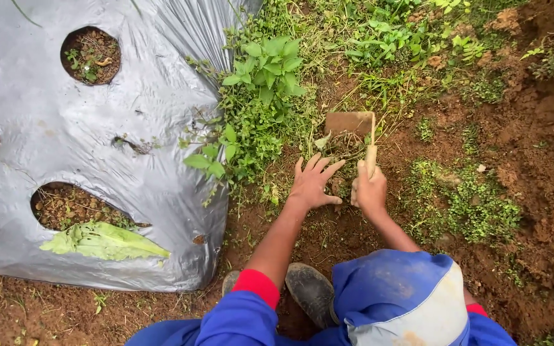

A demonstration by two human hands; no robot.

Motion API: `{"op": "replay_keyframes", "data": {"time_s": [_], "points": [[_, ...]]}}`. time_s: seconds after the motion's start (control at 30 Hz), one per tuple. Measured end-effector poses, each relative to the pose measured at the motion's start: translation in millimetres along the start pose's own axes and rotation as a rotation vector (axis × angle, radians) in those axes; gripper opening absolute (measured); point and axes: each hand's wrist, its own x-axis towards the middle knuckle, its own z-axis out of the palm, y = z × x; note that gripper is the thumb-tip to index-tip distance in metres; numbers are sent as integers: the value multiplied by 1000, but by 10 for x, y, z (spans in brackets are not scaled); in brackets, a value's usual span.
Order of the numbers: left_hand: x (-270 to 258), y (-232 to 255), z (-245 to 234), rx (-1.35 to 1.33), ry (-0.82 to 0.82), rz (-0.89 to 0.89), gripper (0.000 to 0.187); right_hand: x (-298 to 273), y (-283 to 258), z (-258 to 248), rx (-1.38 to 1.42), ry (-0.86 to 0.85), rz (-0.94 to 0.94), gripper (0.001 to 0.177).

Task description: The person uses a hand hoe to remove weeds from the soil between rows of lettuce plants covered with plastic mulch. They scrape the ground to uproot the weeds, gather them by hand, and walk along the rows to continue the task.

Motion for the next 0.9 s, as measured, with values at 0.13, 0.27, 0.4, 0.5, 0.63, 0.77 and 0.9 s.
{"op": "replay_keyframes", "data": {"time_s": [0.13,0.27,0.4,0.5,0.63,0.77,0.9], "points": [[-180,154,-170,-22,-39,-50,109,587,-444,-30,135,56,-67,30],[-269,226,-283,-51,-113,-71,107,1054,-853,-7,34,56,-54,29],[-232,207,-274,-114,-122,-93,108,1404,-1180,51,261,162,-227,33],[-212,232,-271,-111,-121,-103,108,1254,-1283,238,374,203,-191,38],[-193,259,-323,-140,-144,-117,107,1021,-612,389,165,-23,160,31],[-164,290,-343,-136,-142,-135,103,355,-720,288,66,-62,219,28],[-141,253,-198,-43,-66,-121,100,136,-171,159,-26,-162,264,25]]}}
